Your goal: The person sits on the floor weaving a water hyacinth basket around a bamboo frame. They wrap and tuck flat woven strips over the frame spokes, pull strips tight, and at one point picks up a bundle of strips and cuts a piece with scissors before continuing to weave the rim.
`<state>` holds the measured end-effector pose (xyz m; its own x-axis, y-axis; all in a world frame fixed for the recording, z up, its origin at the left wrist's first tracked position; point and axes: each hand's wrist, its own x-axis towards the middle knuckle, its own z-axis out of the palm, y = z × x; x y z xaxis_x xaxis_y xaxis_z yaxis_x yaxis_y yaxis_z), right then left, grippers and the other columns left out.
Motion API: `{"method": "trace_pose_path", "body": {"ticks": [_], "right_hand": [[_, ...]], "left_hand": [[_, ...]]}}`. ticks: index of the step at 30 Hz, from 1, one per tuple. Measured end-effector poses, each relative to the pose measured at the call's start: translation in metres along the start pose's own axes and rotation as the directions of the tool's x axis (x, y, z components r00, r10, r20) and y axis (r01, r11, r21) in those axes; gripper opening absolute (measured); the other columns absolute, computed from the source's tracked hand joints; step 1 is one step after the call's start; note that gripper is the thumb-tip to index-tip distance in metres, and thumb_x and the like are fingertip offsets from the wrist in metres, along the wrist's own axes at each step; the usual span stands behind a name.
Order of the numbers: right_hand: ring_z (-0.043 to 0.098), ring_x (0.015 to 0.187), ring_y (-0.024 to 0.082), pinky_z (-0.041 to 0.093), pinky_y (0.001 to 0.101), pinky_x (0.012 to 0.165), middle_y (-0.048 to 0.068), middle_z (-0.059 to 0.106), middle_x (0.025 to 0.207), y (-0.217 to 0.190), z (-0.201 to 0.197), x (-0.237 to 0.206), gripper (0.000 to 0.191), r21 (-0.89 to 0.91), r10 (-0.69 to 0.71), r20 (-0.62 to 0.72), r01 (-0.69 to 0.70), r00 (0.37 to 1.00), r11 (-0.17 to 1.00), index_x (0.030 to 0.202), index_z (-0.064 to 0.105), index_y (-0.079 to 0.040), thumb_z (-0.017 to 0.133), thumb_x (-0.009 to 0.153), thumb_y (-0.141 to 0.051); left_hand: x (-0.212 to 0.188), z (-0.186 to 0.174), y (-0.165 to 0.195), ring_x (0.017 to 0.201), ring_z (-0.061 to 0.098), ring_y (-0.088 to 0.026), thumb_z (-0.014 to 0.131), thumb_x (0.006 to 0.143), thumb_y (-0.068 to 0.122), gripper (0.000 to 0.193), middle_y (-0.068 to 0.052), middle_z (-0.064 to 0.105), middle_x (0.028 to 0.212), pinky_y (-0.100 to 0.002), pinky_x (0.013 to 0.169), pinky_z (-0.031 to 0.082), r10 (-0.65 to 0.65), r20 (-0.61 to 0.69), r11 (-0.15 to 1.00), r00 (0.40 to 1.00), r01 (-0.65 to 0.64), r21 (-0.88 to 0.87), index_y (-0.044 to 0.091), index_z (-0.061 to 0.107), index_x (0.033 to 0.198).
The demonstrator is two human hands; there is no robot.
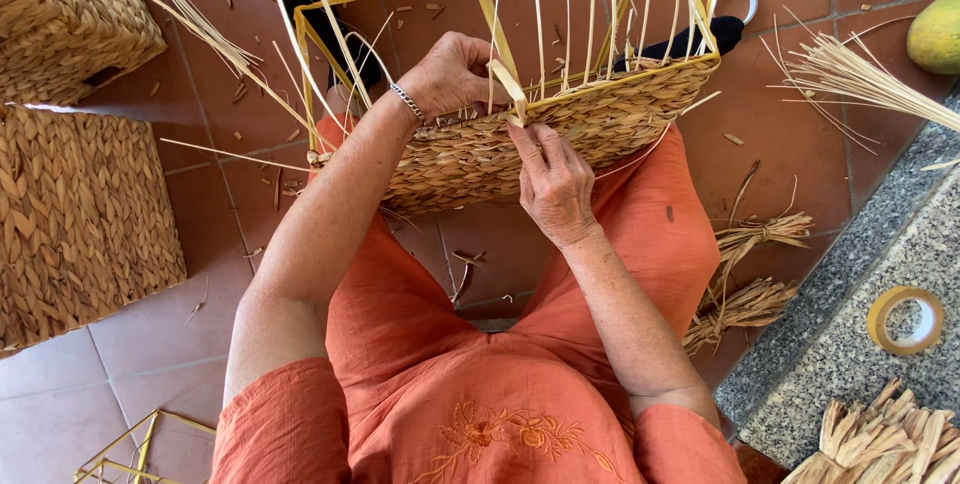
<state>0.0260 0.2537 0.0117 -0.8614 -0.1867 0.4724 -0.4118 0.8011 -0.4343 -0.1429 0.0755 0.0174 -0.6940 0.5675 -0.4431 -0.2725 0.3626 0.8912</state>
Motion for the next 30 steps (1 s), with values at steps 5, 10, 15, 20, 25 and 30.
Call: {"method": "trace_pose_path", "body": {"ticks": [5,10,15,20,25,30], "right_hand": [[0.068,0.101,0.028,0.06,0.0385,0.081,0.009,0.061,0.121,0.001,0.003,-0.004,0.06,-0.014,0.002,0.0,-0.002,1.0,1.0,0.142,0.059,-0.009,0.068,0.084,0.006],[0.068,0.103,0.027,0.062,0.0349,0.083,0.01,0.061,0.121,0.005,0.013,-0.009,0.065,-0.022,0.011,-0.002,-0.011,1.0,1.0,0.143,0.058,-0.009,0.068,0.082,0.011],[0.067,0.106,0.027,0.062,0.0357,0.085,0.01,0.06,0.121,0.005,0.014,-0.009,0.067,-0.005,0.009,-0.021,-0.009,1.0,1.0,0.143,0.058,-0.01,0.067,0.08,0.011],[0.067,0.105,0.027,0.062,0.0363,0.083,0.01,0.06,0.12,0.003,0.013,-0.007,0.068,-0.001,0.017,0.005,-0.017,1.0,1.0,0.142,0.058,-0.01,0.067,0.078,0.011],[0.067,0.105,0.027,0.062,0.0353,0.082,0.01,0.059,0.12,0.001,0.012,-0.002,0.067,-0.006,0.017,-0.003,-0.017,1.0,1.0,0.141,0.058,-0.01,0.067,0.079,0.011],[0.068,0.103,0.027,0.061,0.0371,0.081,0.01,0.06,0.118,-0.003,0.003,0.0,0.064,0.016,0.027,-0.023,-0.027,0.999,1.0,0.138,0.059,-0.01,0.067,0.078,0.01]], "left_hand": [[0.001,-0.005,0.005,0.065,0.073,-0.011,0.086,0.079,0.005,0.016,-0.008,0.077,0.08,-0.025,0.055,0.063,-0.031,0.057,0.997,0.998,0.027,0.074,-0.002,0.076,0.09],[0.005,-0.003,0.008,0.061,0.07,-0.013,0.087,0.077,0.003,0.016,-0.009,0.075,0.076,-0.024,0.052,0.059,-0.131,0.053,0.985,0.99,0.124,0.124,-0.001,0.075,0.086],[0.004,-0.004,-0.001,0.061,0.071,-0.013,0.086,0.076,0.002,0.014,-0.009,0.075,0.075,-0.025,0.054,0.061,-0.104,0.08,0.995,0.991,0.104,0.007,0.0,0.074,0.085],[0.009,-0.003,-0.006,0.064,0.07,-0.012,0.084,0.073,-0.002,0.016,-0.007,0.075,0.077,-0.026,0.057,0.06,-0.12,0.089,0.992,0.989,0.116,0.044,0.001,0.075,0.085],[0.012,-0.002,-0.004,0.066,0.067,-0.013,0.082,0.073,-0.005,0.015,-0.008,0.074,0.079,-0.026,0.057,0.056,-0.117,0.022,0.982,0.993,0.112,0.155,0.001,0.075,0.085],[-0.001,-0.011,-0.01,0.077,0.076,-0.013,0.083,0.076,-0.003,0.024,-0.008,0.078,0.088,-0.025,0.071,0.065,-0.025,0.085,0.991,0.996,0.036,-0.132,0.0,0.072,0.097]]}}
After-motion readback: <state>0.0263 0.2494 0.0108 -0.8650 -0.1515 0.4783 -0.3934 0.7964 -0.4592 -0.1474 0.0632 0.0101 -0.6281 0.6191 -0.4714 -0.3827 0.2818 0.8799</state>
